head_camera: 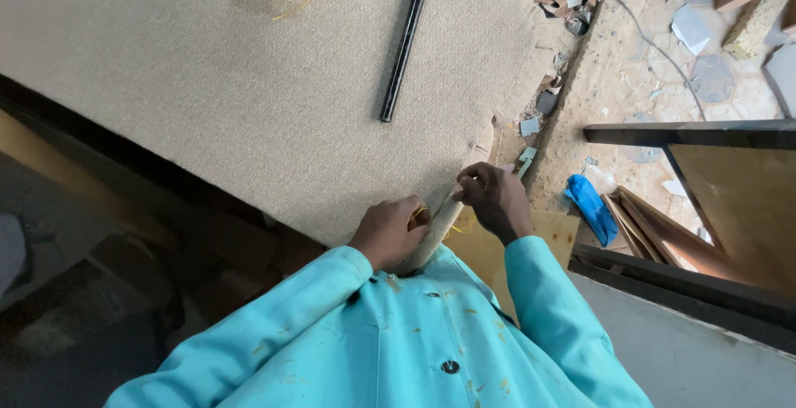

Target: Securing fabric to a wooden furniture frame using a hammer and tensioning it with string

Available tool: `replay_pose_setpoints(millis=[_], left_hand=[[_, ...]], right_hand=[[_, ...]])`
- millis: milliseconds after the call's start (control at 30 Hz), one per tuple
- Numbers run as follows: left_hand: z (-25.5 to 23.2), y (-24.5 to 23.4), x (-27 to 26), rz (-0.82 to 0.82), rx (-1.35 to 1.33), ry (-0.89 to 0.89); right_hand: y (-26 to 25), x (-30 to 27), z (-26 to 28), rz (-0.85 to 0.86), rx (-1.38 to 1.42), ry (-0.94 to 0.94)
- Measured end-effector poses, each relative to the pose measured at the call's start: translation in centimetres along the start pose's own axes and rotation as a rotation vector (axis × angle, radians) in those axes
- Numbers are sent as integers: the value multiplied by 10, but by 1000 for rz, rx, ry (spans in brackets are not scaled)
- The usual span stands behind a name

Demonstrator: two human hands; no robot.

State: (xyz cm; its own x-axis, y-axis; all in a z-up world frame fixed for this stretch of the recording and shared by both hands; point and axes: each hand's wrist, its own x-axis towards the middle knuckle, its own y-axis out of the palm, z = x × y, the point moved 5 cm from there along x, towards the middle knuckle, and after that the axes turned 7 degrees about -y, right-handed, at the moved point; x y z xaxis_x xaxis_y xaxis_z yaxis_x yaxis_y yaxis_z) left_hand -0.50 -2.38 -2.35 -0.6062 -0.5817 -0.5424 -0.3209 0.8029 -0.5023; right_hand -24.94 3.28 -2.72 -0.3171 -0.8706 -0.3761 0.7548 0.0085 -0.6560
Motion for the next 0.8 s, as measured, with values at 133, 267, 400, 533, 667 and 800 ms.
replay_pose_setpoints(millis=[133,267,400,533,667,800], left_hand=[[-6,-3,-6,-140,63,138],[-2,-4,-7,-134,68,132],[2,-5,-7,-122,46,108],[2,-4,-3,-116,81,108],[-6,-11,-10,-121,83,103],[-1,-6,-9,-142,109,194]], right_hand=[[-1,-3,-4,-11,12,115],[0,-7,-1,-32,63,146],[6,-6,-11,-31,-7,76],[15,-9,3,27,-213,-132],[4,-2,2,19,-201,-124],[-11,8,10,79,-140,-73]])
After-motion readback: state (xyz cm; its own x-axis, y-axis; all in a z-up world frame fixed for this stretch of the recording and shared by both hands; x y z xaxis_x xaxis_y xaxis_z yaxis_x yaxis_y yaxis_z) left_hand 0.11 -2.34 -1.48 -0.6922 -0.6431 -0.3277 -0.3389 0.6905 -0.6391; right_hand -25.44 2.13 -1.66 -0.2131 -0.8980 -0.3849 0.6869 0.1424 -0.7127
